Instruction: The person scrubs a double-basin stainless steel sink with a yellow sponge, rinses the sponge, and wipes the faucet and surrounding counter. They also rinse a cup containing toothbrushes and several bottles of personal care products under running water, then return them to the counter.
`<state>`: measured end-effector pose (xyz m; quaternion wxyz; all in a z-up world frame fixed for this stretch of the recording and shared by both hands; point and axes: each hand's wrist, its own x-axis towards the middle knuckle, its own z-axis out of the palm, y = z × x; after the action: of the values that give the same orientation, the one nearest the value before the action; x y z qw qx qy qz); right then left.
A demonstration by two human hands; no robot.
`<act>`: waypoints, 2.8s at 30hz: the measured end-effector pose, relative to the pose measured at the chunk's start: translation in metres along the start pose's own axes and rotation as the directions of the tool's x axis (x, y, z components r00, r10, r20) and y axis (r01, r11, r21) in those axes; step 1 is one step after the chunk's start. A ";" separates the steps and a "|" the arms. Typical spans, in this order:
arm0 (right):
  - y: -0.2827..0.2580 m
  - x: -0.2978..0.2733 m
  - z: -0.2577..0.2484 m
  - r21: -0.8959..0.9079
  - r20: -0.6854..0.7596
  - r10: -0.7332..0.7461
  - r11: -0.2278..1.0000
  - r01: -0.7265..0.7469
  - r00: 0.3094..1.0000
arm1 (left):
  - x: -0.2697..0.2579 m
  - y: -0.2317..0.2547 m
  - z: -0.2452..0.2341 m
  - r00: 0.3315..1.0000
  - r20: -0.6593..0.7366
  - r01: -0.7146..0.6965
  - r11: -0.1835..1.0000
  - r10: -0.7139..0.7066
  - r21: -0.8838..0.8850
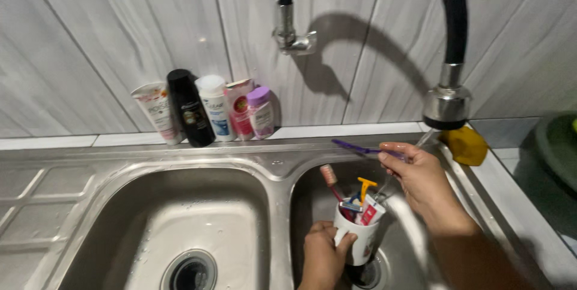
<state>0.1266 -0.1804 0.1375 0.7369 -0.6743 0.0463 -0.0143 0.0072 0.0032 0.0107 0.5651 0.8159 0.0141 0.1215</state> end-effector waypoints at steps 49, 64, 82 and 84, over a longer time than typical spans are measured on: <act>0.026 -0.024 0.002 -0.402 0.319 0.029 0.909 0.108 0.947 | 0.033 0.038 0.008 0.978 0.195 -0.097 0.986 0.070 0.136; 0.059 0.025 -0.002 0.450 -0.034 0.197 0.878 -0.161 0.980 | 0.038 0.151 -0.019 0.956 0.138 0.117 0.764 -0.261 0.634; 0.072 0.090 -0.112 0.702 -0.408 0.201 0.693 0.164 0.891 | 0.093 0.148 -0.034 0.775 0.304 0.314 0.755 -0.554 0.575; 0.039 0.070 -0.115 0.623 -0.472 0.094 0.739 0.257 0.876 | 0.100 0.133 -0.021 0.763 0.287 0.436 0.789 -0.579 0.433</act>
<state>0.1849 -0.2966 0.0854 0.8928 -0.3412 0.1862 -0.2277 0.0840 -0.0090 0.1586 0.4167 0.8720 0.1415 -0.2146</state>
